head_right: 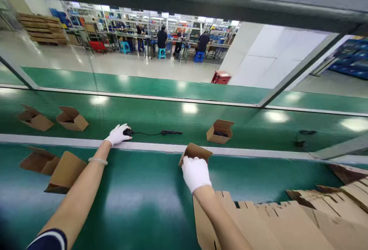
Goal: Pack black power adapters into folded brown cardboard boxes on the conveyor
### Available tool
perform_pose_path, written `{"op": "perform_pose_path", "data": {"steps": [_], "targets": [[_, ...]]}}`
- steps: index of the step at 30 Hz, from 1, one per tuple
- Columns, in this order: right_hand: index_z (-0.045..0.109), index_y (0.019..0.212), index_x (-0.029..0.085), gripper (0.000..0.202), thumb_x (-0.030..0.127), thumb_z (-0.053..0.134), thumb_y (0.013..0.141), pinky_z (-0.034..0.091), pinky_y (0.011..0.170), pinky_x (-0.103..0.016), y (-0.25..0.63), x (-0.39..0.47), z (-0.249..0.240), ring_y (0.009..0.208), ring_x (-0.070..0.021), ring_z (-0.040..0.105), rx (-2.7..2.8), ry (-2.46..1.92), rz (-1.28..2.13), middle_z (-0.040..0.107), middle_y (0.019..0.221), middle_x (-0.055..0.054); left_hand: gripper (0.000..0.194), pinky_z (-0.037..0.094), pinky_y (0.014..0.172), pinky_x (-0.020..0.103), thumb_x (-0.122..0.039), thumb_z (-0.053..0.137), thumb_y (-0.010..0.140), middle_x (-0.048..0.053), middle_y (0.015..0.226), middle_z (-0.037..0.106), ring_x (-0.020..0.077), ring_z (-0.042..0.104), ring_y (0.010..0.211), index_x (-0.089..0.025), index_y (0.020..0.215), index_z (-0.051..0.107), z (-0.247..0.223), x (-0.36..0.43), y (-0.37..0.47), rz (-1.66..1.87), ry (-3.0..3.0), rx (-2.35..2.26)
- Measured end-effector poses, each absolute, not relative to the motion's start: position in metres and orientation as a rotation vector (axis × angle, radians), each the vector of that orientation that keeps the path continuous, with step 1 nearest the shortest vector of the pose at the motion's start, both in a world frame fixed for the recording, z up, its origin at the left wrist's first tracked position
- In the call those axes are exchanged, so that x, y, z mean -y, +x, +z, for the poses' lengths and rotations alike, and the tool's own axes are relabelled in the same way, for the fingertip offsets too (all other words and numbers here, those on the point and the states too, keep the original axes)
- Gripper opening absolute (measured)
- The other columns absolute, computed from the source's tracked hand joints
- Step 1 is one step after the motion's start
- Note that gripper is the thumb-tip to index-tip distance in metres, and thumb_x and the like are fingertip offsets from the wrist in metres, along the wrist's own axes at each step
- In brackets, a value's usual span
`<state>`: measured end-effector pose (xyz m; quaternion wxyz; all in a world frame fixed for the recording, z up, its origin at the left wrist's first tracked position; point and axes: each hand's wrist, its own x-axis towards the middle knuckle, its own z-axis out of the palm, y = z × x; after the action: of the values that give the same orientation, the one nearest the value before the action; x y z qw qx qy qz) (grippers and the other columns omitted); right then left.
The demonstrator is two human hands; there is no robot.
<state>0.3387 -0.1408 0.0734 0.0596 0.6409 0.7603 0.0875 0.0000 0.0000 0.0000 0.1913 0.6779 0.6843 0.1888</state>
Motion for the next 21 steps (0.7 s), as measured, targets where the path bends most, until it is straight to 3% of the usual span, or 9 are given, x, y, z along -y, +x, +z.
{"op": "perform_pose_path", "data": {"steps": [2, 5, 8, 11, 14, 17, 19, 21], "targets": [[0.062, 0.079, 0.016, 0.015, 0.019, 0.048, 0.084, 0.026, 0.055, -0.03, 0.331, 0.151, 0.079, 0.066, -0.0225, 0.059, -2.399, 2.024, 0.345, 0.065, 0.066, -0.007, 0.046, 0.036, 0.098, 0.043, -0.038, 0.071, 0.057, 0.01, 0.117, 0.059, 0.0337, 0.046, 0.117, -0.018, 0.096, 0.06, 0.0, 0.006, -0.003, 0.618, 1.823, -1.896], [0.062, 0.088, 0.018, 0.019, 0.02, 0.043, 0.087, 0.031, 0.06, -0.03, 0.316, 0.157, 0.081, 0.07, -0.0208, 0.06, -2.572, 2.035, 0.278, 0.067, 0.074, -0.005, 0.046, 0.045, 0.086, 0.038, -0.043, 0.071, 0.057, 0.009, 0.096, 0.065, 0.0274, 0.06, 0.094, -0.014, 0.091, 0.058, 0.012, 0.016, -0.001, 0.901, 1.691, -1.78], [0.059, 0.103, 0.018, 0.022, 0.023, 0.046, 0.086, 0.037, 0.068, -0.031, 0.296, 0.145, 0.077, 0.083, -0.0215, 0.061, -2.715, 1.969, 0.032, 0.067, 0.096, -0.007, 0.047, 0.047, 0.079, 0.034, -0.043, 0.076, 0.052, 0.005, 0.082, 0.064, 0.0221, 0.061, 0.082, -0.014, 0.084, 0.057, 0.043, 0.027, 0.014, 1.3, 1.544, -1.537], [0.048, 0.123, 0.014, 0.046, 0.029, 0.056, 0.08, 0.04, 0.081, -0.034, 0.274, 0.123, 0.067, 0.103, -0.0249, 0.055, -2.77, 1.983, -0.236, 0.05, 0.129, -0.013, 0.051, 0.047, 0.079, 0.031, -0.042, 0.081, 0.047, 0.001, 0.077, 0.062, 0.018, 0.061, 0.079, -0.016, 0.083, 0.056, 0.083, 0.044, 0.039, 1.658, 1.358, -1.142], [0.039, 0.131, 0.013, 0.069, 0.035, 0.064, 0.071, 0.039, 0.089, -0.035, 0.249, 0.105, 0.058, 0.111, -0.0261, 0.05, -2.814, 2.009, -0.594, 0.037, 0.138, -0.015, 0.05, 0.048, 0.081, 0.035, -0.047, 0.078, 0.052, 0.001, 0.083, 0.062, 0.0186, 0.063, 0.083, -0.019, 0.087, 0.055, 0.119, 0.069, 0.07, 1.758, 1.148, -0.649], [0.036, 0.134, 0.015, 0.077, 0.035, 0.067, 0.066, 0.042, 0.083, -0.033, 0.22, 0.104, 0.053, 0.097, -0.022, 0.056, -2.82, 1.972, -1.065, 0.052, 0.123, -0.013, 0.042, 0.051, 0.079, 0.036, -0.051, 0.07, 0.063, -0.001, 0.081, 0.062, 0.0166, 0.064, 0.078, -0.022, 0.089, 0.056, 0.142, 0.095, 0.097, 1.675, 0.98, -0.381], [0.044, 0.128, 0.015, 0.065, 0.031, 0.065, 0.069, 0.044, 0.072, -0.029, 0.204, 0.113, 0.052, 0.077, -0.0174, 0.057, -2.774, 1.864, -1.413, 0.063, 0.095, -0.006, 0.038, 0.053, 0.075, 0.032, -0.052, 0.066, 0.068, -0.002, 0.078, 0.062, 0.0138, 0.064, 0.072, -0.022, 0.089, 0.057, 0.151, 0.11, 0.108, 1.648, 0.9, -0.349], [0.054, 0.116, 0.017, 0.046, 0.027, 0.06, 0.072, 0.042, 0.063, -0.025, 0.193, 0.129, 0.052, 0.062, -0.013, 0.052, -2.725, 1.632, -1.777, 0.06, 0.071, 0.001, 0.038, 0.054, 0.07, 0.029, -0.052, 0.066, 0.068, -0.002, 0.078, 0.062, 0.0134, 0.064, 0.071, -0.021, 0.088, 0.058, 0.155, 0.12, 0.112, 1.66, 0.86, -0.379]]}}
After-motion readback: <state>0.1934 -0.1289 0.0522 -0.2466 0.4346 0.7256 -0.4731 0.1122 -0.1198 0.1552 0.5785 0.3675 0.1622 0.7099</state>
